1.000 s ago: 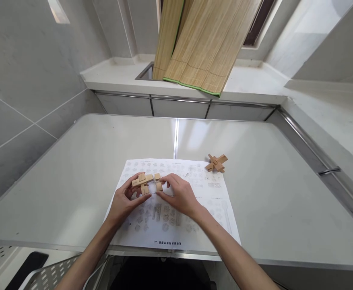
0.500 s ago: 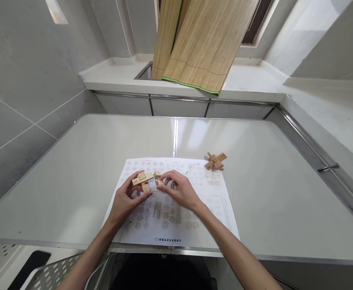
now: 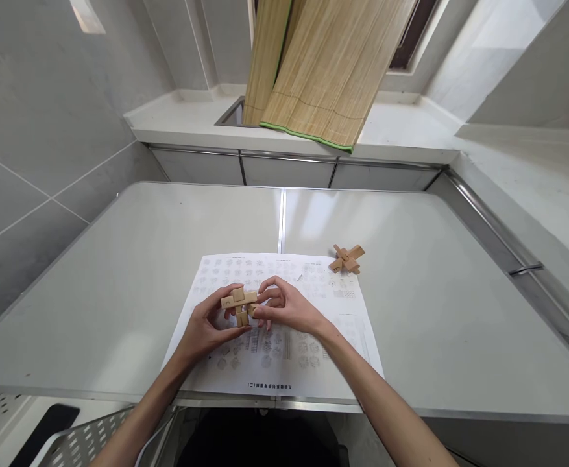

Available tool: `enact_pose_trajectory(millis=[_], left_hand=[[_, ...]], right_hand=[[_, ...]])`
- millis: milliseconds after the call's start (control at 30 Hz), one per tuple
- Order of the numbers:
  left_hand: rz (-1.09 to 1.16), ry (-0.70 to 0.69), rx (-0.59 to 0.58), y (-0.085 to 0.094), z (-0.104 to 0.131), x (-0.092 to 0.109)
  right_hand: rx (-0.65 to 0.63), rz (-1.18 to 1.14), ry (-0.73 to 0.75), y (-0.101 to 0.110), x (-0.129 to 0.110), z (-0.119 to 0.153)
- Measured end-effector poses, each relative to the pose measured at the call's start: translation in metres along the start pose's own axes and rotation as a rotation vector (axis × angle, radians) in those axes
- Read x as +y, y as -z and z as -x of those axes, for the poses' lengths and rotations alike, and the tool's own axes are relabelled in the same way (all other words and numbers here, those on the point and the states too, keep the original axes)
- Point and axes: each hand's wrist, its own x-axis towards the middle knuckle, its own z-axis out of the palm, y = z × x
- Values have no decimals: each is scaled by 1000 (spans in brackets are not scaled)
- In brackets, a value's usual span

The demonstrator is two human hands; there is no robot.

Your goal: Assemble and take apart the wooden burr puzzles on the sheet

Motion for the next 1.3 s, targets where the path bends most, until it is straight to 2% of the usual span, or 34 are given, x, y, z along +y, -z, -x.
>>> enact_pose_trajectory(millis=[167,367,667,867,1000,1167,1300], left_hand=[[-31,-71,-60,0,-1,5],[-117,-88,36,-1,1,4],[-168,-162,37,-4,4,3],[-168,-216,-6,-6,3,2],[-114,-221,-31,-5,4,3],[-41,-162,-11,-2,5,5],[-55,-152,-2,-2,6,6]], right_hand=[[29,-7,-7,-3,-2,2],[104,1,54,-9,1,0],[127,40,71,-9,7,1],[41,48,66,-14,12,1],[53,174,136,-14,11,4],[69,473,256,-14,7,7],[107,641,285,-17,5,7]])
